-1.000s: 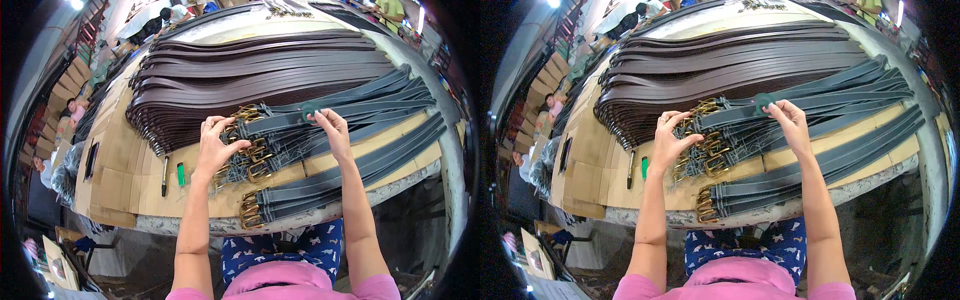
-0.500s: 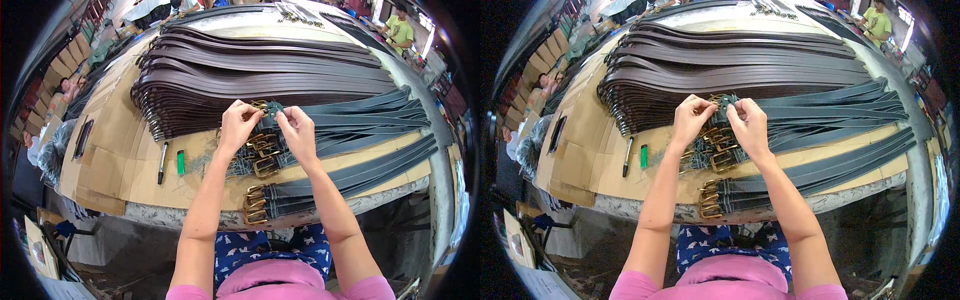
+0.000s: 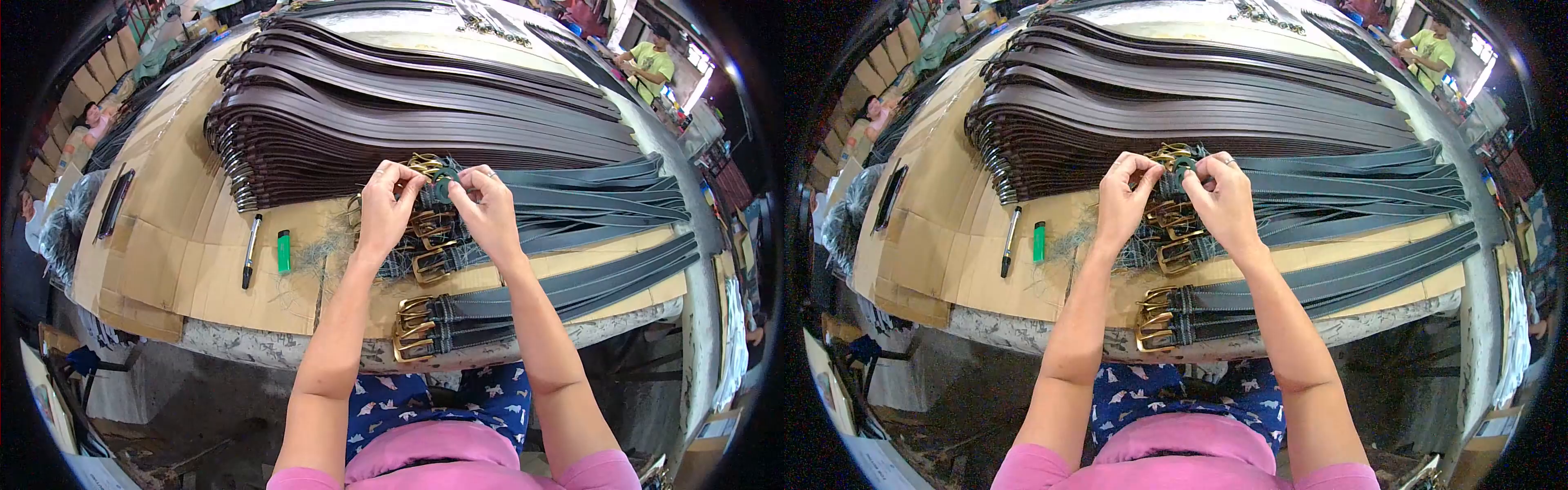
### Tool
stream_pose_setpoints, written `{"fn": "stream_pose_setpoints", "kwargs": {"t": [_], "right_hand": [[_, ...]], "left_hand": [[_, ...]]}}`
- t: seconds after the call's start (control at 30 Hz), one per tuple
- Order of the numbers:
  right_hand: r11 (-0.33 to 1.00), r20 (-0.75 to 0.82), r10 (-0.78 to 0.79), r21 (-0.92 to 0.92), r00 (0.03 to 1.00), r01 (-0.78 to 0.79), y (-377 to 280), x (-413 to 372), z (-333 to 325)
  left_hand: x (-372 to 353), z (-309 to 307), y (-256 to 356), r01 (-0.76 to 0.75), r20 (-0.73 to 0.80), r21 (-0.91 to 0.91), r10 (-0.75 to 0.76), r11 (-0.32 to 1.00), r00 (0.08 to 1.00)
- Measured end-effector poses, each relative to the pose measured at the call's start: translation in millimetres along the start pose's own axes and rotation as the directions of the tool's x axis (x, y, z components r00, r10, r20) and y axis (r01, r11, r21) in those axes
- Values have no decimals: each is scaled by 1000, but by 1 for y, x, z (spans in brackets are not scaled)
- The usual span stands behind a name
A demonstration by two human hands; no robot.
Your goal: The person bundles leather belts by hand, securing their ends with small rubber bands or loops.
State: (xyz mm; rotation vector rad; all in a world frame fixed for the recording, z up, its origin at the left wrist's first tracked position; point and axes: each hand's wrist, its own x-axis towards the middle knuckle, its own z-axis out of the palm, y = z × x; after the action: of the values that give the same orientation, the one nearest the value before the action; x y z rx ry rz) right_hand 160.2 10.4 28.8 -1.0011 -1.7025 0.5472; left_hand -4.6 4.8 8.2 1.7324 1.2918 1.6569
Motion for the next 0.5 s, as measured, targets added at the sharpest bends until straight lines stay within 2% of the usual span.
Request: {"fn": "stream_pose_setpoints", "kwargs": {"t": [0.27, 0.37, 0.5], "right_hand": [[998, 8, -26, -52, 1000, 27, -1, 1, 2], [997, 12, -40, -59, 999, 40, -2, 0, 1], [999, -2, 28, -16, 1000, -28, -5, 1, 1]], "left_hand": [[0, 2, -1, -57, -28, 4, 57, 998, 998], [-1, 2, -1, -5, -8, -7, 5, 1000, 1000], [-1, -3, -3, 21, -30, -32, -22, 999, 999]]}}
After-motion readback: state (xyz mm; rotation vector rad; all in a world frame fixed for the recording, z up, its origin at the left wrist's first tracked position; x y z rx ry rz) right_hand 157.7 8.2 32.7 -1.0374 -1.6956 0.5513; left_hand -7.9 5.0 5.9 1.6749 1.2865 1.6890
